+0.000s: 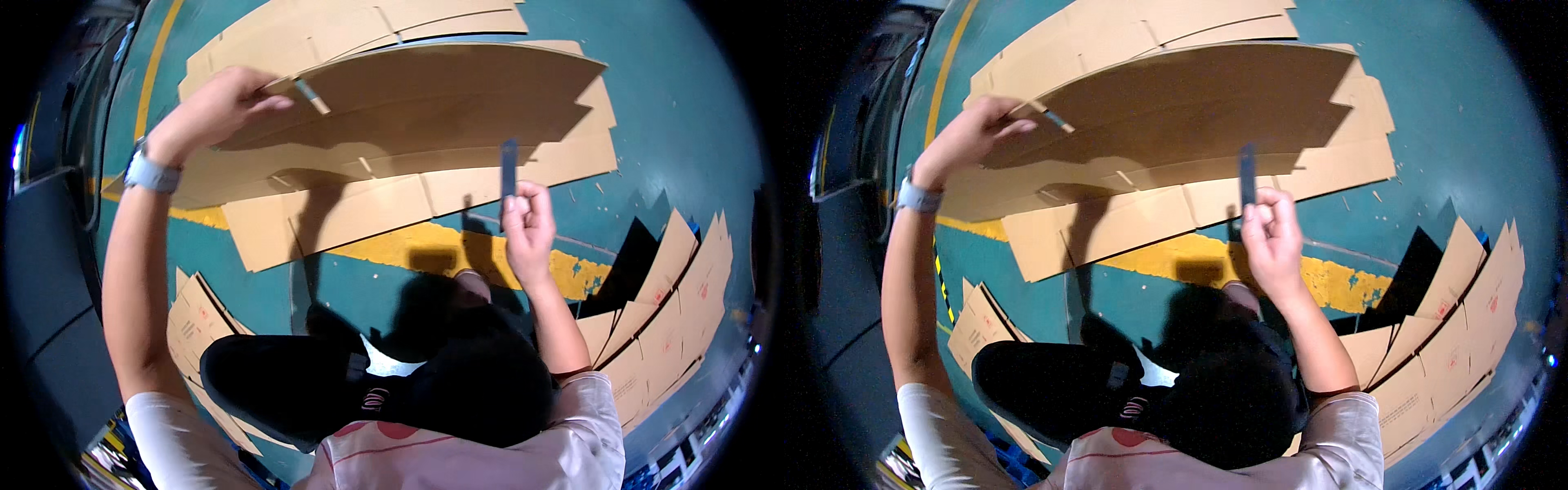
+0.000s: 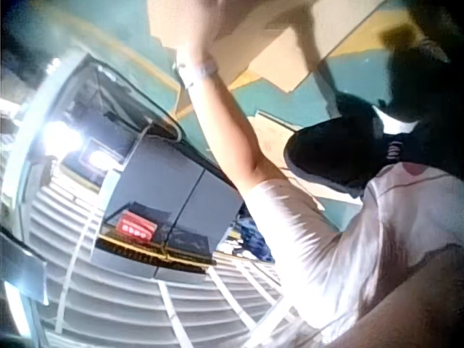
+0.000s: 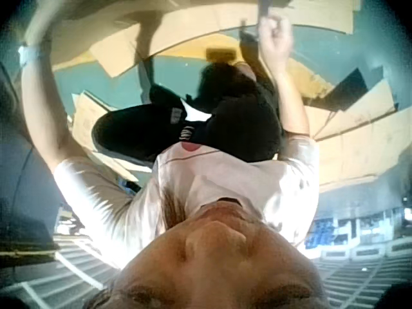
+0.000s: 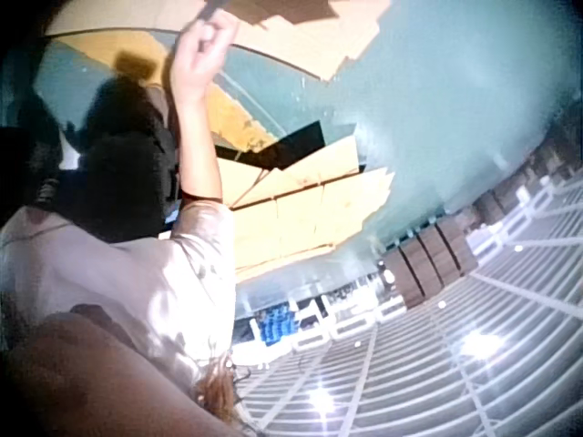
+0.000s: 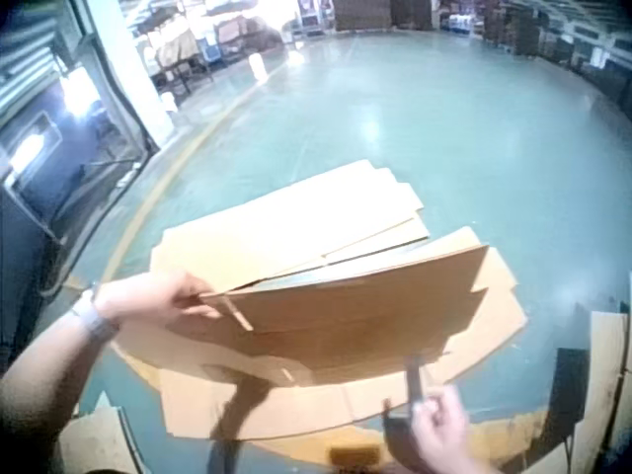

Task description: The person uses a utility knife to cut slots into a large piece of cardboard while sitting on the floor. They repeatedly score the cardboard along pre-marked lines and fold the resulting flaps to separate them.

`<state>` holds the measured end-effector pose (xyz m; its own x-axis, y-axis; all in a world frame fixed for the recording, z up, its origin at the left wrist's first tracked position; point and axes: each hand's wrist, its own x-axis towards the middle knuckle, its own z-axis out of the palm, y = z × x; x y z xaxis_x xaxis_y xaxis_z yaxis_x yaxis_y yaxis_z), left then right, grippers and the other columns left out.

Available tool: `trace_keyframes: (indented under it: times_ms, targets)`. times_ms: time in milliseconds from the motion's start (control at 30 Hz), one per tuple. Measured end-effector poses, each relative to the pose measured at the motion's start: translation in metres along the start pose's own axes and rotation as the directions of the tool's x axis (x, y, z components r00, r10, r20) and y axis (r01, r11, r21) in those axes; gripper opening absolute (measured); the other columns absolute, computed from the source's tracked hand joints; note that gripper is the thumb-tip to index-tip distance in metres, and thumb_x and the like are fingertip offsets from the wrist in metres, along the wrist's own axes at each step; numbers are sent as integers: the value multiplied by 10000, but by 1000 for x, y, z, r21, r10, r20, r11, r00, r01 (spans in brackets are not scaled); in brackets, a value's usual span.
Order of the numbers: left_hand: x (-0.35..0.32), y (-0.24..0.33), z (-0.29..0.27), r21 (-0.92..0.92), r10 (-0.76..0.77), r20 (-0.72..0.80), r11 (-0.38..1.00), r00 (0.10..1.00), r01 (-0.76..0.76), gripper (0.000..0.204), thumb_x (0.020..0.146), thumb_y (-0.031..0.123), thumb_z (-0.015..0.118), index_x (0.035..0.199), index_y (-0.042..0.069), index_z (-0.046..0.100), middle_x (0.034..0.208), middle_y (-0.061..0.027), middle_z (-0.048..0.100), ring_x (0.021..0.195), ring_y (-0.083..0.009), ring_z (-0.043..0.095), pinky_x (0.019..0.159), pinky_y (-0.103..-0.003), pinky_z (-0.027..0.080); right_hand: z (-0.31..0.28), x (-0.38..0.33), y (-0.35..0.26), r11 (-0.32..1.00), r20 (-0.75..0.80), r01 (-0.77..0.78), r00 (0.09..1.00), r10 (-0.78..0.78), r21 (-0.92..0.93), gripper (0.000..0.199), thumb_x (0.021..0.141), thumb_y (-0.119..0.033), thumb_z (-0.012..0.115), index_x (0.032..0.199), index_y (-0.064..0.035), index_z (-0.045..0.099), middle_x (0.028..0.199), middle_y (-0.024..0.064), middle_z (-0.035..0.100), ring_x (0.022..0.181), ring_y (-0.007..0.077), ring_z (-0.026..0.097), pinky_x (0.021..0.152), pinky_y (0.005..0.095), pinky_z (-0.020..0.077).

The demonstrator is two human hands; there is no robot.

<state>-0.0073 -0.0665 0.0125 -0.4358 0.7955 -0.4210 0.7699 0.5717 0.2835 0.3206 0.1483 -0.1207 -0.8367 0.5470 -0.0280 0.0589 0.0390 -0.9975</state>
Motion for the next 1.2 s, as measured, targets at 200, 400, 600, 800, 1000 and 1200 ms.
trace_keyframes:
  times_ms: [200,400,600,800,1000,1200]
  targets:
    - [57,55,32,-3,291,-295,952,910,-305,324,916,309,627,926,-15,610,685,-217,556,592,-345,488,560,-394,417,43,53,-30,596,337,582,811,-479,-553,215,823,-28,631,1006,-24,519,636,99,556,550,265,571,517,371,451]
    - [71,91,32,31,235,-391,970,890,-243,272,866,256,645,824,-12,652,721,-218,601,649,-357,577,612,-427,468,42,75,-29,427,311,553,799,-514,-716,172,817,-51,624,924,-61,490,587,96,543,534,279,586,498,380,467]
    - [61,114,26,-33,206,-450,969,869,-246,209,833,205,643,802,2,684,752,-237,642,696,-392,636,647,-451,507,45,87,-32,346,292,515,799,-526,-784,166,822,-76,623,877,-64,466,574,96,544,532,271,592,489,377,467]
    - [74,119,34,-18,192,-541,971,819,-239,182,809,178,643,786,4,691,737,-238,641,693,-390,640,651,-448,514,41,111,-28,356,285,511,802,-525,-782,165,823,-100,620,851,-74,460,580,98,562,549,280,609,494,385,482]
    - [76,121,31,-58,157,-516,974,842,-218,167,798,158,647,774,-1,692,714,-237,637,669,-392,637,629,-444,511,37,100,-17,407,293,524,811,-507,-748,183,792,-69,633,844,-74,457,597,102,568,556,283,610,502,392,488]
    - [80,123,30,-68,121,-474,983,872,-173,178,808,161,647,783,-11,684,709,-238,634,661,-377,642,616,-436,508,31,80,-21,397,327,515,830,-451,-760,185,804,-68,627,859,-67,450,600,106,562,551,284,605,504,396,483]
